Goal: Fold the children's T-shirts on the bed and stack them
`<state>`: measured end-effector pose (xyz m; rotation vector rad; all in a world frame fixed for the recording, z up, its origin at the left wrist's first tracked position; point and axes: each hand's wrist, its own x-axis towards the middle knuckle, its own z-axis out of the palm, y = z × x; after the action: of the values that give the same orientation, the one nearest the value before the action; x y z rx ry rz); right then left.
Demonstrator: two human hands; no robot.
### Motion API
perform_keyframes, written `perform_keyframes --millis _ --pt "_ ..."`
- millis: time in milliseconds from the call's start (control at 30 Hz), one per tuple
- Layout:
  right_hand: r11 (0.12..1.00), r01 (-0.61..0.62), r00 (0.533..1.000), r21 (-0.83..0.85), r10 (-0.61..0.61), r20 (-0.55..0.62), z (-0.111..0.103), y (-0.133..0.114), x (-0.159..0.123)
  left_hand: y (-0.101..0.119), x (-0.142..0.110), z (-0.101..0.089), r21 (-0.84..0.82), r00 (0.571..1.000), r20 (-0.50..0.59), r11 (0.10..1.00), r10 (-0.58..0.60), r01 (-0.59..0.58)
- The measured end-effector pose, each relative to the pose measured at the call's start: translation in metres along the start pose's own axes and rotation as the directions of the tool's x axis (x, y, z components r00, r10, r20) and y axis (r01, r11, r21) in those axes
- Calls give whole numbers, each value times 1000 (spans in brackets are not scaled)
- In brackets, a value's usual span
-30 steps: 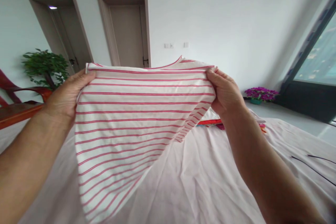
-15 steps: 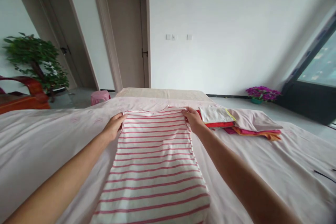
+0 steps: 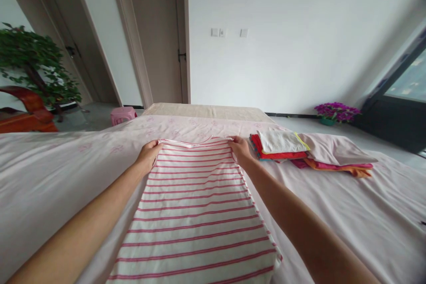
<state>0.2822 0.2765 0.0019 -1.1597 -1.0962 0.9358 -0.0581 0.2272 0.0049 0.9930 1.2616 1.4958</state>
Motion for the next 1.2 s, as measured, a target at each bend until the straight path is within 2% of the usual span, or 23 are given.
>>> perform_keyframes --millis 100,167,233,300,367,433,467,500,567,633,700,767,833,900,967,1033,1100,1200 --pt "967 77 997 -243 -69 42 -3 -8 -10 18 -23 7 -15 991 131 1000 -2 4" --pt "934 114 993 -339 -92 79 1 -20 -20 36 -43 17 17 953 303 1000 -7 2" --pt "951 137 986 -277 -104 132 11 -34 -34 53 -62 29 107 877 479 991 20 -81" --pt "989 105 968 -108 -77 238 24 -48 -50 67 -77 41 192 793 600 944 102 -267" --pt "999 14 923 47 -31 384 37 -62 -66 75 -84 54 229 731 655 873 189 -430" --pt "990 -61 869 129 -11 495 46 -75 -82 77 -85 64 244 698 686 838 207 -488" --pt "986 -73 862 148 -12 507 48 -80 -89 76 -85 69 256 701 686 836 196 -485" --pt "986 -68 874 152 -15 486 49 -84 -96 74 -84 73 275 722 668 841 181 -465" --pt "996 2 927 85 -34 375 45 -90 -108 70 -83 80 301 815 558 876 158 -376" --pt "989 130 960 -74 -107 258 38 -93 -120 68 -83 85 247 907 398 937 136 -249" --pt "944 241 951 -225 -184 247 33 -94 -131 69 -87 89 129 948 306 983 88 -133" --pt "934 257 928 -250 -167 333 31 -95 -140 73 -94 93 12 952 304 999 29 -35" --pt "973 159 901 -169 -73 428 35 -97 -145 79 -101 98 -65 931 364 997 -8 34" --pt "998 23 881 -64 10 473 41 -101 -144 86 -107 100 -111 904 427 992 -2 55" --pt "996 -82 891 22 64 449 44 -108 -138 92 -109 98 -140 901 432 989 23 42" --pt "989 -129 916 69 92 390 41 -116 -128 99 -107 89 -156 920 391 988 42 21" --pt "993 -97 950 64 73 305 33 -125 -117 108 -100 76 -152 934 354 988 55 0" --pt "998 58 983 30 -62 173 17 -137 -101 125 -87 51 -127 949 304 991 84 -47"
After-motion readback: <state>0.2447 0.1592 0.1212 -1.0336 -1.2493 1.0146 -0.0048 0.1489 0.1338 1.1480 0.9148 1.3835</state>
